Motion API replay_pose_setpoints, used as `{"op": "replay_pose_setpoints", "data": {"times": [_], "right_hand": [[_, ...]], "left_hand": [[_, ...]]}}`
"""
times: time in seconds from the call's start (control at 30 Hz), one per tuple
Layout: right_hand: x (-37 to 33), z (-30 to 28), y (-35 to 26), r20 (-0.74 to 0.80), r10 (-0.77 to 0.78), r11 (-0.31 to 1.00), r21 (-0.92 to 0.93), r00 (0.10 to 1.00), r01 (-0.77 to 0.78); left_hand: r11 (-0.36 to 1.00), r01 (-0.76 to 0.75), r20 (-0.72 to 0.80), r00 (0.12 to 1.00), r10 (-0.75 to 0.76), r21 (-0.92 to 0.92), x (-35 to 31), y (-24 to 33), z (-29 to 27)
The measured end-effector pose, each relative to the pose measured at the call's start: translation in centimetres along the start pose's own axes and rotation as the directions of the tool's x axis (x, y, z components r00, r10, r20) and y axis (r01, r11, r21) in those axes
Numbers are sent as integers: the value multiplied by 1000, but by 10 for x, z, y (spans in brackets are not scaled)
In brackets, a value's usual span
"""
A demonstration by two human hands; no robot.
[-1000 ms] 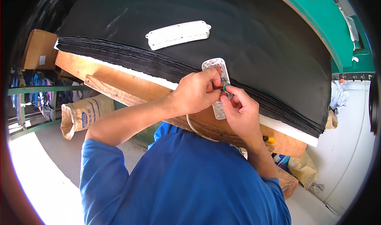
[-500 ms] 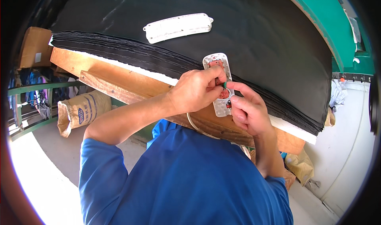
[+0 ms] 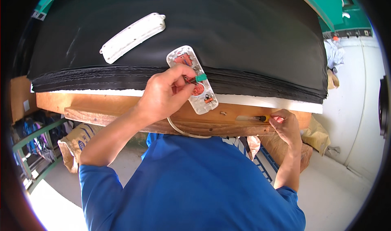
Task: Assembling an electrical power strip by connecting internal components and wires.
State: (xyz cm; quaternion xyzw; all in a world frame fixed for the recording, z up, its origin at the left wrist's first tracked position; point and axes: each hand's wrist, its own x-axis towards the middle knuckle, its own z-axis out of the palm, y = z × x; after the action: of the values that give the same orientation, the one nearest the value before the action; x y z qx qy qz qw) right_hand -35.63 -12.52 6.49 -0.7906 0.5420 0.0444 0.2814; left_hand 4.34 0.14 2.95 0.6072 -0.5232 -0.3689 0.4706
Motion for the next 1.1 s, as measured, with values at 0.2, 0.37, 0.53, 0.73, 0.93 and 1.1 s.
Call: {"op": "replay_pose_setpoints", "data": {"times": [0.2,0.37,0.53,0.73,0.93,1.1], "right_hand": [[-5,-1,1,-3,-12,981,-192,1000,11],[3,-9,10,154,8,982,-189,988,21],[-10,6,26,33,-249,969,11,968,248],[-10,-4,-5,-48,-269,858,442,962,262],[39,9,-136,-255,-586,687,346,769,638],[54,18,-165,-217,-632,702,244,744,669]], "left_hand": [[999,36,13,999,-36,-2,5,0,1],[1000,8,56,998,-8,6,3,-2,0],[999,-24,25,999,23,32,4,5,1],[999,-27,3,1000,27,25,3,1,1],[997,-30,-38,999,33,67,0,0,1],[998,-10,-35,999,12,64,3,5,4]]}}
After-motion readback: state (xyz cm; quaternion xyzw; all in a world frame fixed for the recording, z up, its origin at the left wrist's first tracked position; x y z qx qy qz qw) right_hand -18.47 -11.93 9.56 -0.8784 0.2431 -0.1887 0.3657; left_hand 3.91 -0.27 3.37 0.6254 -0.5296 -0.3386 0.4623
